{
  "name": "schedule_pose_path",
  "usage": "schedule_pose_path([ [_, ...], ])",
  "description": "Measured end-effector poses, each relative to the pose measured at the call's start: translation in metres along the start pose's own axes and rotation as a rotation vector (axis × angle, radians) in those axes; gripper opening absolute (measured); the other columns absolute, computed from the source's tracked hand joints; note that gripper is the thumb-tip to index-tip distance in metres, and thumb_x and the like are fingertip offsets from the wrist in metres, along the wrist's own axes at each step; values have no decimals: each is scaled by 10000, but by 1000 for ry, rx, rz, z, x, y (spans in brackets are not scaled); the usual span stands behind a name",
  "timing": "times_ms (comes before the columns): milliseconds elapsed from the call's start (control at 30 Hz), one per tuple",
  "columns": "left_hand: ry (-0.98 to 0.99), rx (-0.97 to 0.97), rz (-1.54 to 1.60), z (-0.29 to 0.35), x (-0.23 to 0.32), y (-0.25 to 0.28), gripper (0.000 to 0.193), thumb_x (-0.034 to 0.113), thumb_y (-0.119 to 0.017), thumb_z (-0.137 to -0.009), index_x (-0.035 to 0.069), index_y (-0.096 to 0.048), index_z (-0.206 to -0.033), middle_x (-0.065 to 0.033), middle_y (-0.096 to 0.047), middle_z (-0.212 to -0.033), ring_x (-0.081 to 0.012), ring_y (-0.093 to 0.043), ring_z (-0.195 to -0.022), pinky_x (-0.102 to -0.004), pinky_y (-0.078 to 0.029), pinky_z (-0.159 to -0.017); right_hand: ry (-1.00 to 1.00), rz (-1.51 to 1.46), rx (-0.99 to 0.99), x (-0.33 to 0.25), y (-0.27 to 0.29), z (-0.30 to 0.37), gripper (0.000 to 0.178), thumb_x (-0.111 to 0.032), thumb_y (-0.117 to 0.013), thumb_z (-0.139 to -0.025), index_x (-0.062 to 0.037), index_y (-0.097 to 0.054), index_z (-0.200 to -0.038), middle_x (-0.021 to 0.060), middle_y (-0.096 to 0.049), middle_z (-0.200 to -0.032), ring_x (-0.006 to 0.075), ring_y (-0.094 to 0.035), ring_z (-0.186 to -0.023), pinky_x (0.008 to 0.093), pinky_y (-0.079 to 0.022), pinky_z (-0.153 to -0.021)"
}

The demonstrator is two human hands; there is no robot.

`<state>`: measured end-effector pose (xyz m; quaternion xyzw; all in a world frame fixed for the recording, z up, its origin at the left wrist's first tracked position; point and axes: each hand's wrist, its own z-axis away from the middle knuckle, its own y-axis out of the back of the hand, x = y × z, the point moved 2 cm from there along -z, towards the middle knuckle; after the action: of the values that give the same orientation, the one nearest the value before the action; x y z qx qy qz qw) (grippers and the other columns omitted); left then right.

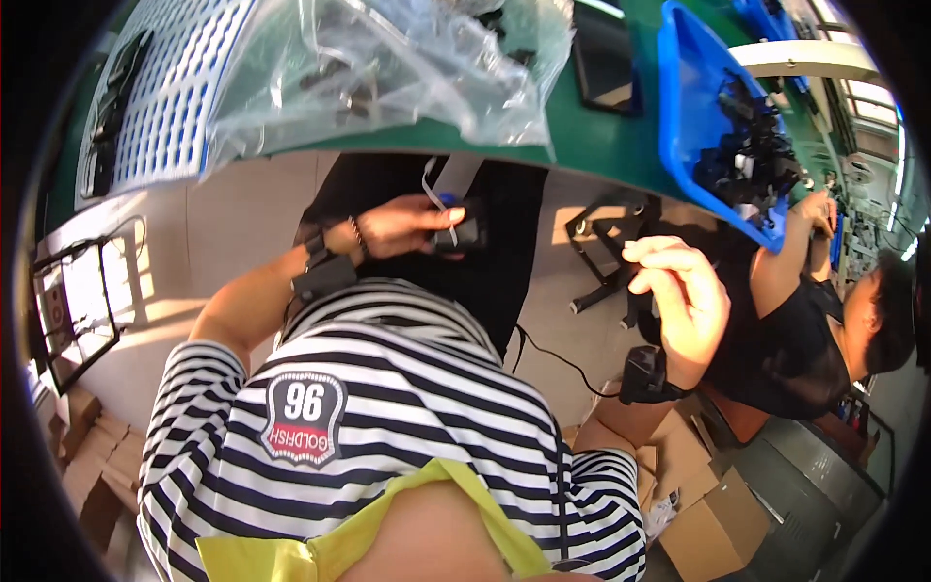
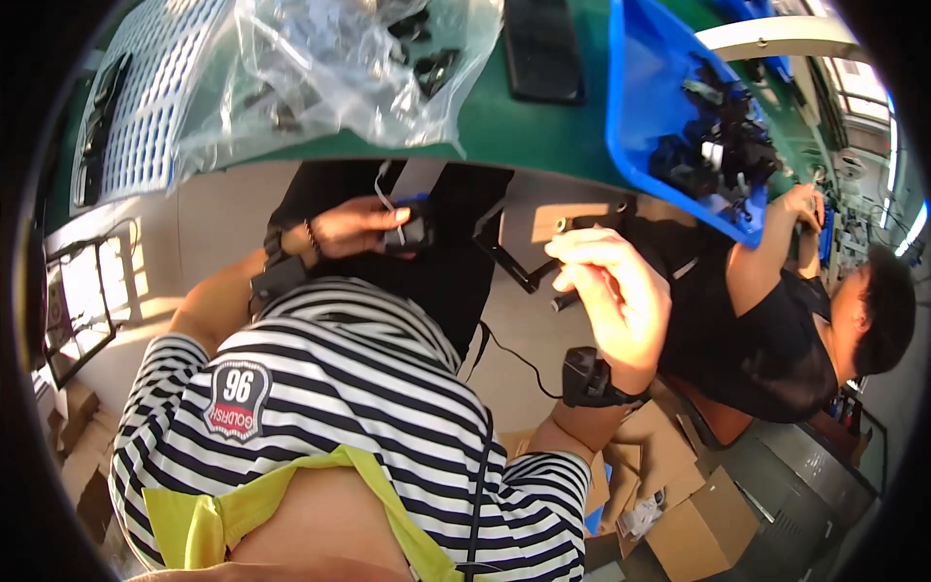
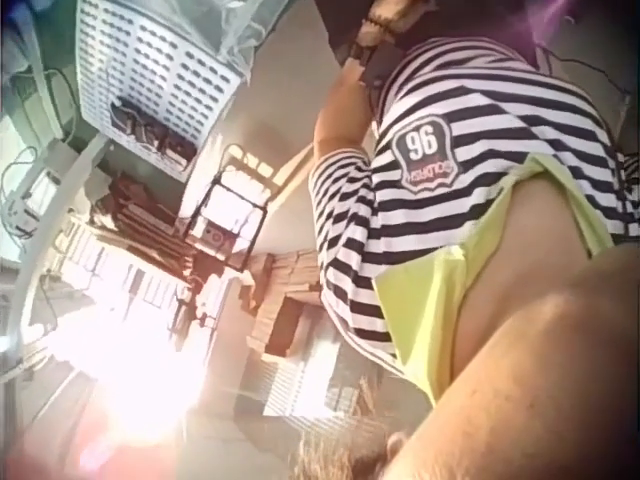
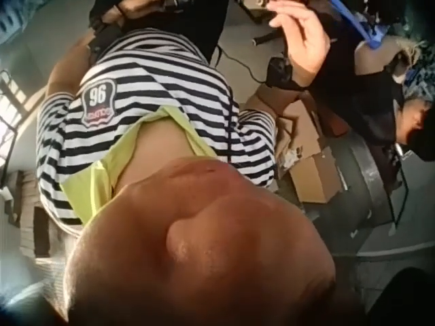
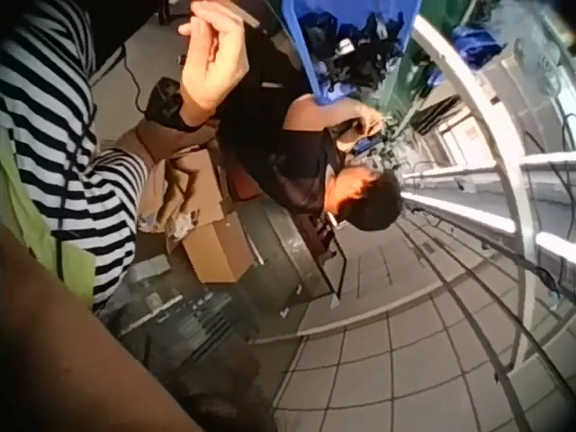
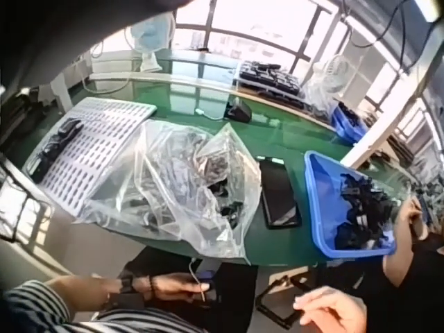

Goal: Assembling small electronic components at a manual workstation.

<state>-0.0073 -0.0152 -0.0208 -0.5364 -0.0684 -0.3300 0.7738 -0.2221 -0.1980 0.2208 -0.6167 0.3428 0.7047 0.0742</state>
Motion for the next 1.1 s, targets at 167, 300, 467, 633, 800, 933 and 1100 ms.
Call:
schedule_pose_path([
  [167, 28, 77, -29, -9, -3, 1, 539, 324, -665, -994, -10, -514, -1389, -109, -638, -1279, -208, -638, -1169, -440, -556, -1007, 75, 455, -34, 59, -54, 16, 84, 9, -604, -949, 29, -653, -1015, 176, -688, -1017, 258, -676, -900, 304, -516, -848],
  [300, 29, 273, 17, -7, -10, 0, 520, 324, -655, -1000, -32, -529, -1358, -110, -649, -1252, -209, -647, -1145, -434, -560, -1009, 285, 940, 44, 104, -91, 30, 132, -43, -641, -938, 7, -656, -1059, 155, -652, -970, 287, -645, -897, 342, -522, -812],
  [467, 12, 239, 103, -10, -12, 2, 502, 346, -641, -1005, -29, -555, -1327, -105, -655, -1236, -204, -651, -1128, -421, -557, -1021, 305, 933, -142, 129, -141, 48, 199, -75, -659, -910, -1, -647, -1095, 126, -591, -915, 306, -609, -918, 399, -523, -812],
  [633, -6, 186, 120, -16, -19, 10, 512, 373, -641, -1001, -19, -569, -1322, -101, -652, -1248, -195, -642, -1140, -403, -545, -1032, 314, 712, -268, 130, -166, 50, 184, -16, -629, -899, -2, -638, -1083, 128, -580, -919, 308, -616, -968, 403, -520, -826],
  [800, 12, 212, 68, -21, -23, 16, 531, 386, -661, -987, -9, -573, -1331, -98, -643, -1270, -188, -617, -1179, -396, -517, -1051, 98, 467, -270, 140, -157, 49, 231, 17, -617, -884, 1, -638, -1113, 118, -606, -962, 300, -623, -1047, 385, -521, -864],
  [933, -12, 177, 77, -20, -22, 16, 552, 390, -678, -976, -11, -567, -1338, -98, -636, -1285, -184, -601, -1202, -400, -500, -1061, 124, 389, -269, 147, -149, 51, 234, 42, -604, -869, 4, -663, -1092, 116, -641, -1006, 303, -624, -1101, 384, -518, -905],
  [1100, -21, 176, 67, -20, -16, 7, 579, 386, -697, -962, -10, -549, -1358, -101, -634, -1287, -185, -597, -1205, -399, -509, -1054, 319, 621, -154, 148, -146, 51, 253, 55, -606, -853, -10, -692, -1082, 123, -671, -1046, 317, -630, -1085, 392, -517, -911],
])
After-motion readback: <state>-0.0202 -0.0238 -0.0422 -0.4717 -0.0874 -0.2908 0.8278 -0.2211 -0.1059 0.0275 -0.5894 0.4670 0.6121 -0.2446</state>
